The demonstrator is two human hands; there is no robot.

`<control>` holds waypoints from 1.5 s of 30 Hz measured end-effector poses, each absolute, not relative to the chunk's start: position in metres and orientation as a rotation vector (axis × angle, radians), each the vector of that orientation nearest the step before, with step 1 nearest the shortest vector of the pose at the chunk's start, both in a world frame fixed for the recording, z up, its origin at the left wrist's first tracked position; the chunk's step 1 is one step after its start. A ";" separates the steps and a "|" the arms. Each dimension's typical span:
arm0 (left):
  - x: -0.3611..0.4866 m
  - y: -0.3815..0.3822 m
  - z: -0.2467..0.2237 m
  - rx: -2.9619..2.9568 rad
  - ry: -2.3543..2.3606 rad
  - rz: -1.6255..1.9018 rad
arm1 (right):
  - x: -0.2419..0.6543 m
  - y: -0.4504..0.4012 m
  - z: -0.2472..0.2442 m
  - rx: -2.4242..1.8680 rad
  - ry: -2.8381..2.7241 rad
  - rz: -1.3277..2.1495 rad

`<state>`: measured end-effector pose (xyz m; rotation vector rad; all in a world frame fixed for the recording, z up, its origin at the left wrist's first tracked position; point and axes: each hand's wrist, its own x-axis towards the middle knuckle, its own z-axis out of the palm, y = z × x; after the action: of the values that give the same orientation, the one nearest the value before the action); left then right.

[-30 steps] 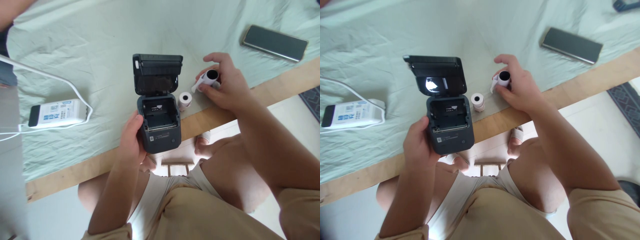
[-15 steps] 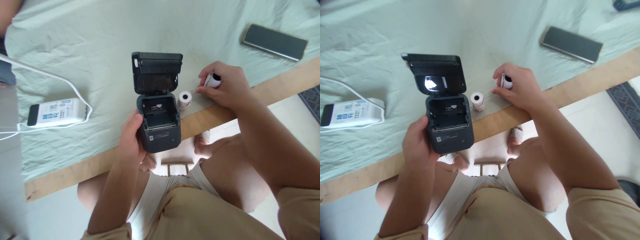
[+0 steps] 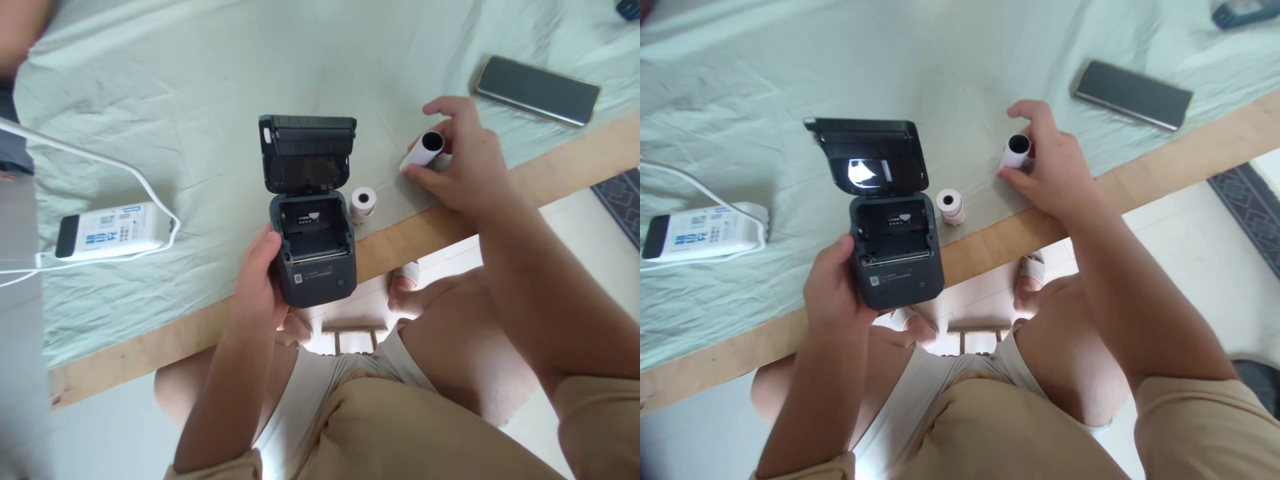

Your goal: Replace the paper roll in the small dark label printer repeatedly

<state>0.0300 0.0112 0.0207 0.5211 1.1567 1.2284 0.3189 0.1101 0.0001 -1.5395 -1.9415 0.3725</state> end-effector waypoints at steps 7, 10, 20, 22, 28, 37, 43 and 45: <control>0.031 0.012 0.022 0.491 1.137 1.227 | 0.271 0.068 0.032 -1.058 -2.049 0.042; 0.031 0.011 0.022 0.509 1.122 1.243 | 0.251 0.060 0.020 -1.089 -2.160 0.273; 0.030 0.012 0.020 0.537 1.115 1.246 | 0.253 0.066 -0.007 -1.039 -2.220 0.408; 0.031 0.012 0.019 0.534 1.099 1.248 | 0.253 0.068 -0.007 -0.997 -2.219 0.366; 0.031 0.010 0.020 0.529 1.153 1.247 | 0.253 0.068 0.007 -1.088 -2.020 0.321; 0.029 0.006 0.018 0.585 1.085 1.266 | 0.213 0.045 0.044 -0.986 -2.176 0.257; 0.029 0.006 0.023 0.612 1.135 1.196 | 0.209 0.060 0.025 -1.000 -2.250 0.252; 0.030 0.006 0.024 0.604 1.152 1.204 | 0.209 0.060 0.025 -0.997 -2.240 0.251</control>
<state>0.0299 0.0063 0.0240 0.6041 1.1523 1.2037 0.2089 0.0596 0.0254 -0.9969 -2.2397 0.2514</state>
